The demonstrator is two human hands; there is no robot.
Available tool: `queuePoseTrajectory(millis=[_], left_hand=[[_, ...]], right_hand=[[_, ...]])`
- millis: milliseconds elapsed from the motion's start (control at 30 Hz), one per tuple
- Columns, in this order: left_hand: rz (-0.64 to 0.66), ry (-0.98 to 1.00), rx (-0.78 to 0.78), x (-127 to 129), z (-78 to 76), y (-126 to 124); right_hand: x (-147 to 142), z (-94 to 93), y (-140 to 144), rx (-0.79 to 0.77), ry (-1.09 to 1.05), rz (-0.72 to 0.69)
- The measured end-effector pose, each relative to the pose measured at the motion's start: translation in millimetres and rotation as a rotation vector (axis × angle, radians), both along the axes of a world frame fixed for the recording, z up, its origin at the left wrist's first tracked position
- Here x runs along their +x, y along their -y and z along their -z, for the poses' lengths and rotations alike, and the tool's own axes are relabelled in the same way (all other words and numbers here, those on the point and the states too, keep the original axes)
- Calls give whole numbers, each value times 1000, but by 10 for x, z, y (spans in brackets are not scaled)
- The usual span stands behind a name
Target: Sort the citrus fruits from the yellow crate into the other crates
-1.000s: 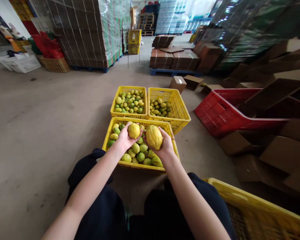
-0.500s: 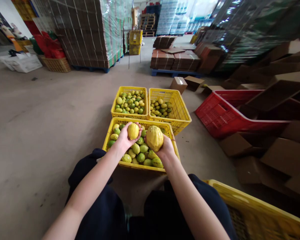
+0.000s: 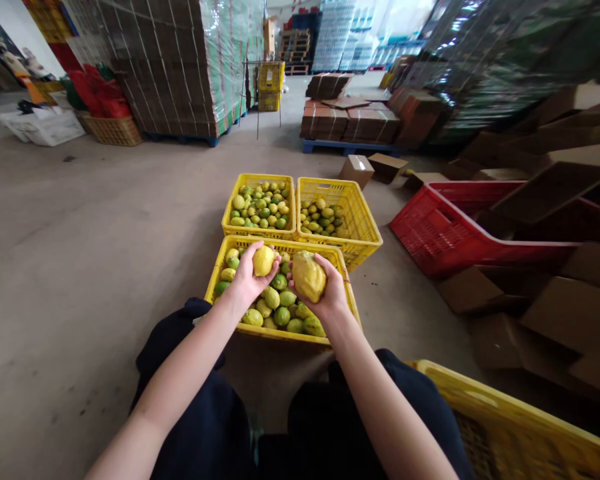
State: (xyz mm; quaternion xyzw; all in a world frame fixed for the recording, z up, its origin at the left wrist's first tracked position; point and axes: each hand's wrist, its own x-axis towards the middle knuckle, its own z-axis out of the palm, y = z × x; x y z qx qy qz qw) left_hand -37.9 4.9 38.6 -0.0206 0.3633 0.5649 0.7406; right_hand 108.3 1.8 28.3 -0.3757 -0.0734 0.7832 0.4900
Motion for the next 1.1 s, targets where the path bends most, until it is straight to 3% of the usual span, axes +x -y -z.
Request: queuePoseTrajectory(millis=[167,367,1100], left_hand=[[-31,-43,-5,-7,32,-9],[-23,47,92,-20,52,-12],[14,159,58,-33,101,-32]], right_hand=[[13,-2,-14,-46,-10,-11],[29,-16,-14,-33,-18,-14],[37,49,-28,11,20,-21]])
